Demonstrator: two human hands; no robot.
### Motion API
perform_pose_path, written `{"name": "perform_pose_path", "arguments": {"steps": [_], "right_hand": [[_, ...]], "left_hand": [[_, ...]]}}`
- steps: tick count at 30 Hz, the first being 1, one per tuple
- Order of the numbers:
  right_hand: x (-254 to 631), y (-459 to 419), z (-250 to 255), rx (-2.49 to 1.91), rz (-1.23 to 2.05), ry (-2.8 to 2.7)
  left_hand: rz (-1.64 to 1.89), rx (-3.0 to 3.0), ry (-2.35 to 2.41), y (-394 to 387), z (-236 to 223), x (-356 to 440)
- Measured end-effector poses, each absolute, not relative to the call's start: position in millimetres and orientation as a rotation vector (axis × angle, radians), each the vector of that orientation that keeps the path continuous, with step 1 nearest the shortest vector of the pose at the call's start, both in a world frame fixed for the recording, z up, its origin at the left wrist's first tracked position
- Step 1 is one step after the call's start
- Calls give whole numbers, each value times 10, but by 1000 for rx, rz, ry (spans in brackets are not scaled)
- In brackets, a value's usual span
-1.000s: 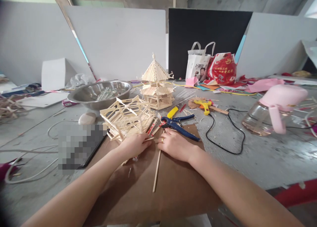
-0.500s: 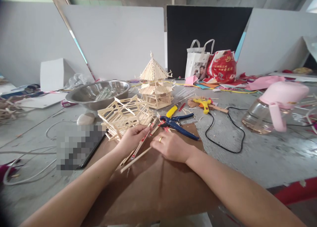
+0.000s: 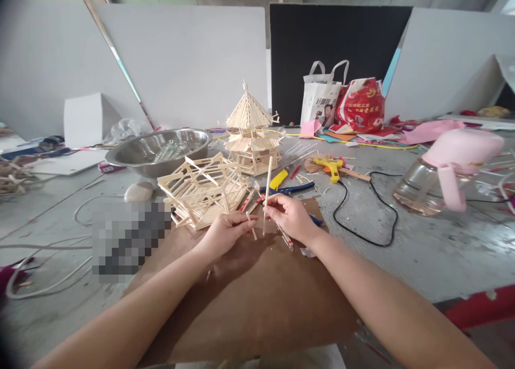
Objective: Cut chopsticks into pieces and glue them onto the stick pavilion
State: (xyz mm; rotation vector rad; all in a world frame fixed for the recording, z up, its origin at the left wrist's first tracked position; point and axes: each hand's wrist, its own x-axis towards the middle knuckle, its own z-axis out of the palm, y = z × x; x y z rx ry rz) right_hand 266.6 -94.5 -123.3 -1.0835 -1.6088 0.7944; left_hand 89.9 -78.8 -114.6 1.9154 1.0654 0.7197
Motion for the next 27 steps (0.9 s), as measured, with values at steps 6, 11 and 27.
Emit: {"name": "perform_pose_path", "arguments": {"steps": [6,11,27], "right_hand": [[2572,-961,-1239,-1111,686,-1703],[2518,-972,-1233,-1108,631,-1688],[2471,-1005,-1212,-1066,578,-1741]], "left_hand": [[769,2025,1032,-806,-1151,914],[767,2096,1044,-831,-1186,946],[749,2147,1113,-847,-1274,1001]]}}
